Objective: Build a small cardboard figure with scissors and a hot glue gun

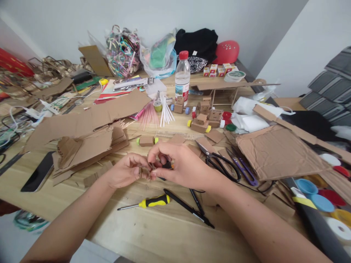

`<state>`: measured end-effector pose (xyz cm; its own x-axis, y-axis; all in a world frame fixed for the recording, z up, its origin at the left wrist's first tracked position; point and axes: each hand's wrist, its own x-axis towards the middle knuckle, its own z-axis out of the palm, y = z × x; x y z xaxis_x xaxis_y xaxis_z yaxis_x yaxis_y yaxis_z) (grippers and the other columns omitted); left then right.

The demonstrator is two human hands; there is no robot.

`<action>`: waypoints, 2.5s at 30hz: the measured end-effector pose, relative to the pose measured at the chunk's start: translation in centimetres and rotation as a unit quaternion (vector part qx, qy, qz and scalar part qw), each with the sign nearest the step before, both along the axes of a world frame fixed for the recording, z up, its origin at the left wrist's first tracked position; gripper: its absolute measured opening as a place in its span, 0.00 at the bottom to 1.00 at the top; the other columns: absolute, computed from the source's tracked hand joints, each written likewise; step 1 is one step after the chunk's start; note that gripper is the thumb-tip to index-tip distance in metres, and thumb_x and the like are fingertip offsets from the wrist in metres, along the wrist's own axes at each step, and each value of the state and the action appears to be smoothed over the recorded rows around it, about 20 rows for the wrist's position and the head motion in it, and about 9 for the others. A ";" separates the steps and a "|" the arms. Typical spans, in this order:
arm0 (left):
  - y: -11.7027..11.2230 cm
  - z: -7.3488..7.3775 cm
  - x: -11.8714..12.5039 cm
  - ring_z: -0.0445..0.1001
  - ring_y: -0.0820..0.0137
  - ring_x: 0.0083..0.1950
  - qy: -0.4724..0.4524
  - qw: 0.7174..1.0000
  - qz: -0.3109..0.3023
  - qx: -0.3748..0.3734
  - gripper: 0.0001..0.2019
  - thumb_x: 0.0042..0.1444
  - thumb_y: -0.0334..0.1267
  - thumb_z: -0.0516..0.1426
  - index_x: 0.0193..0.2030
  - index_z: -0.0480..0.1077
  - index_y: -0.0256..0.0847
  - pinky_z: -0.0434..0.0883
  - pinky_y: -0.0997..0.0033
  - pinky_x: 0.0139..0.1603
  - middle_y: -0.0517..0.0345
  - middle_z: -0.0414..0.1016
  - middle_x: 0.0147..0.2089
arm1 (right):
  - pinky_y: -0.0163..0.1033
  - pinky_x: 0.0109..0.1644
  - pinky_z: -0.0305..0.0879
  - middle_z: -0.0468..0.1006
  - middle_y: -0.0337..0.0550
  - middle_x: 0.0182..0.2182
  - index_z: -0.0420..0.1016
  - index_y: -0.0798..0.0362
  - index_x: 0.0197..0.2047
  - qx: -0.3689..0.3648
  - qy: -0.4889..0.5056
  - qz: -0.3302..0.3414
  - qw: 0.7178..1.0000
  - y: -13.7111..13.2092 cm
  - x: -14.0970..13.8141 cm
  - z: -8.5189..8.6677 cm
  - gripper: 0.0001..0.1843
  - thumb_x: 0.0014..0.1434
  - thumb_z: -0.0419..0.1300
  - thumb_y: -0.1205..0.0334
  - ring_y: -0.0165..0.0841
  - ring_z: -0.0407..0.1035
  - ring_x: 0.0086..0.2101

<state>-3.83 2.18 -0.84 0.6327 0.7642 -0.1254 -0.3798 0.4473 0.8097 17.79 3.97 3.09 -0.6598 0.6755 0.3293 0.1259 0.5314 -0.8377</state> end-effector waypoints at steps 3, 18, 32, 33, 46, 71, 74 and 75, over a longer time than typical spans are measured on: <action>-0.1 0.0 0.2 0.82 0.70 0.32 0.010 1.000 0.013 -0.004 0.18 0.41 0.48 0.78 0.33 0.85 0.38 0.76 0.73 0.38 0.53 0.85 0.32 | 0.33 0.33 0.67 0.74 0.35 0.29 0.73 0.50 0.37 -0.025 -0.002 -0.003 1.000 0.1 -0.1 0.1 0.07 0.58 0.68 0.68 0.29 0.67 0.29; 0.9 -0.2 0.1 0.84 0.73 0.36 -0.063 0.973 0.198 -0.102 0.13 0.45 0.27 0.76 0.36 0.82 0.39 0.82 0.75 0.44 0.61 0.85 0.35 | 0.40 0.41 0.77 0.87 0.41 0.35 0.84 0.46 0.41 0.177 -0.018 -0.026 0.984 0.2 1.0 1.7 0.11 0.70 0.60 0.67 0.36 0.81 0.37; 0.5 -0.2 0.2 0.81 0.72 0.36 -0.052 0.978 0.191 -0.063 0.13 0.44 0.34 0.77 0.36 0.82 0.39 0.79 0.73 0.45 0.60 0.82 0.34 | 0.42 0.40 0.76 0.85 0.43 0.33 0.80 0.47 0.40 0.244 -0.016 -0.069 0.967 -0.6 -0.3 0.9 0.12 0.70 0.58 0.71 0.37 0.79 0.35; 0.6 -0.3 0.2 0.81 0.71 0.37 -0.051 0.977 0.194 -0.065 0.14 0.44 0.34 0.77 0.37 0.82 0.39 0.80 0.71 0.46 0.60 0.82 0.34 | 0.42 0.40 0.76 0.85 0.43 0.34 0.80 0.47 0.39 0.248 -0.029 -0.065 0.966 -0.6 -0.2 1.2 0.13 0.70 0.57 0.71 0.37 0.79 0.36; -0.7 0.0 2.1 0.79 0.74 0.33 -0.033 0.970 0.226 -0.086 0.18 0.37 0.35 0.79 0.35 0.82 0.39 0.76 0.74 0.40 0.62 0.82 0.31 | 0.39 0.32 0.67 0.80 0.42 0.29 0.79 0.50 0.41 0.393 -0.146 -0.110 0.901 -1.7 -0.4 0.8 0.15 0.72 0.52 0.73 0.35 0.71 0.27; -0.3 0.0 1.3 0.81 0.68 0.40 0.008 0.983 0.181 0.022 0.24 0.33 0.44 0.80 0.39 0.84 0.42 0.75 0.67 0.48 0.56 0.85 0.40 | 0.43 0.45 0.78 0.84 0.45 0.41 0.70 0.43 0.50 0.345 -0.074 -0.103 0.930 -1.8 -0.4 1.5 0.15 0.69 0.57 0.75 0.39 0.80 0.39; -0.3 0.1 1.2 0.80 0.68 0.41 0.020 0.980 0.192 0.041 0.22 0.34 0.43 0.80 0.37 0.83 0.42 0.74 0.68 0.48 0.56 0.85 0.41 | 0.42 0.45 0.77 0.84 0.45 0.42 0.69 0.44 0.52 0.357 -0.065 -0.089 0.927 -1.6 -0.3 1.5 0.15 0.69 0.58 0.75 0.39 0.79 0.40; -0.3 0.1 1.2 0.80 0.69 0.41 0.021 0.980 0.195 0.041 0.22 0.34 0.42 0.80 0.36 0.83 0.42 0.74 0.69 0.47 0.57 0.85 0.40 | 0.42 0.45 0.77 0.84 0.46 0.42 0.70 0.45 0.52 0.361 -0.057 -0.084 0.927 -1.6 -0.2 1.5 0.16 0.69 0.58 0.76 0.38 0.79 0.40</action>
